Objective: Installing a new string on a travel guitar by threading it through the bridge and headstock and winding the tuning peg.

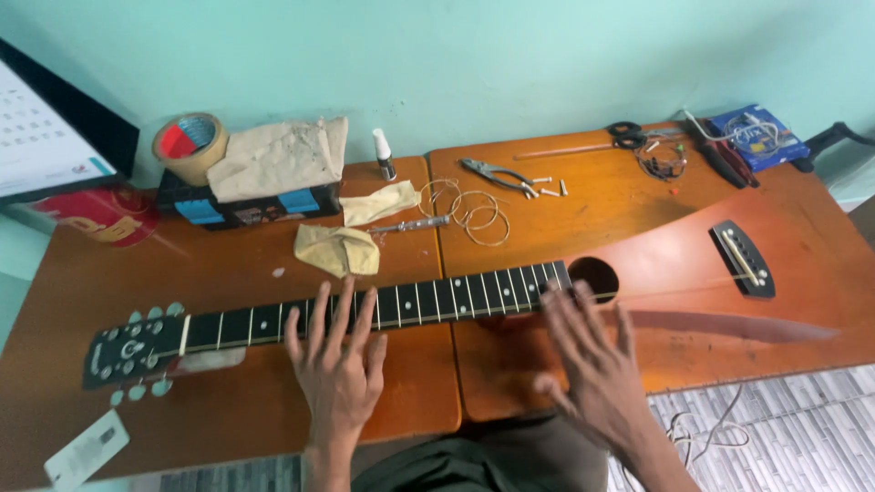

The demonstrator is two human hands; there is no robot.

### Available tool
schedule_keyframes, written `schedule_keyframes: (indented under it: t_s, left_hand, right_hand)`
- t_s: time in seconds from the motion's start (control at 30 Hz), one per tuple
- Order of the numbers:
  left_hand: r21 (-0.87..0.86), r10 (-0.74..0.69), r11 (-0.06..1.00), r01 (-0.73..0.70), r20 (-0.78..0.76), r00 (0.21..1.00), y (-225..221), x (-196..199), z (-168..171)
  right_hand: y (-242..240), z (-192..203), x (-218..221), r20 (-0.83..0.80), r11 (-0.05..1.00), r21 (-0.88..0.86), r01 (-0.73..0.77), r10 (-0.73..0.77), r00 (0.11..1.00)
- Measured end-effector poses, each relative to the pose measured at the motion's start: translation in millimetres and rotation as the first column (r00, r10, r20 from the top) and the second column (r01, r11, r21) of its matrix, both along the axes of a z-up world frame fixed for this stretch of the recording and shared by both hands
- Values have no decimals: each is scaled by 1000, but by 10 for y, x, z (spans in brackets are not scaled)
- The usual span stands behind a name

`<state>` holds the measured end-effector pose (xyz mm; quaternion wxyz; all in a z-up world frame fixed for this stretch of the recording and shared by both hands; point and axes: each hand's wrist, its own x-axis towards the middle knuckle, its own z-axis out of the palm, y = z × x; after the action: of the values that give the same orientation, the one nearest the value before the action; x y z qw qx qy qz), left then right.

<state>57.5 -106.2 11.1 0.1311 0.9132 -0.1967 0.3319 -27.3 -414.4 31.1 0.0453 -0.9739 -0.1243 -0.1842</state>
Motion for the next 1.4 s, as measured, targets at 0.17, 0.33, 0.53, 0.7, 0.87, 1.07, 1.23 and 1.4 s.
schedule_keyframes:
  t_s: [0.17, 0.33, 0.53, 0.7, 0.87, 1.07, 1.23, 1.4]
  left_hand:
    - [-19, 30, 999, -30, 18, 999, -45, 51, 28]
    - [-8, 51, 999, -50, 23, 998, -36, 102, 86]
    - [-65, -20, 998, 15, -78, 997, 122, 216, 232]
    - [-77, -125, 990, 116, -132, 983, 208, 407, 613]
    - [-85, -232, 971, 225, -85, 969, 72, 593, 822]
    - [-161, -293, 951, 265, -184, 938, -127, 810, 635]
    - [-191, -318, 943, 271, -285, 905, -262, 929, 640]
    - [-266, -456, 883, 387, -286, 843, -507, 1201, 772]
  right_hand:
    - [-445, 226, 529, -14, 986, 162, -28, 31, 999]
    - [-587, 395, 1705, -179, 998, 56, 32, -21, 984]
    - [-455, -139, 2836, -592, 995, -47, 90, -100, 800]
    - [-259, -410, 3094, -520, 968, -168, 185, -246, 818]
    - [-357, -430, 3054, -541, 957, -74, 281, -275, 795]
    - [-668, -550, 3053, -563, 955, 144, 261, -138, 815]
    - [-728, -228, 2932, -591, 912, 351, 212, 40, 806]
    - [-853, 84, 2829, -578, 867, 492, 79, 258, 774]
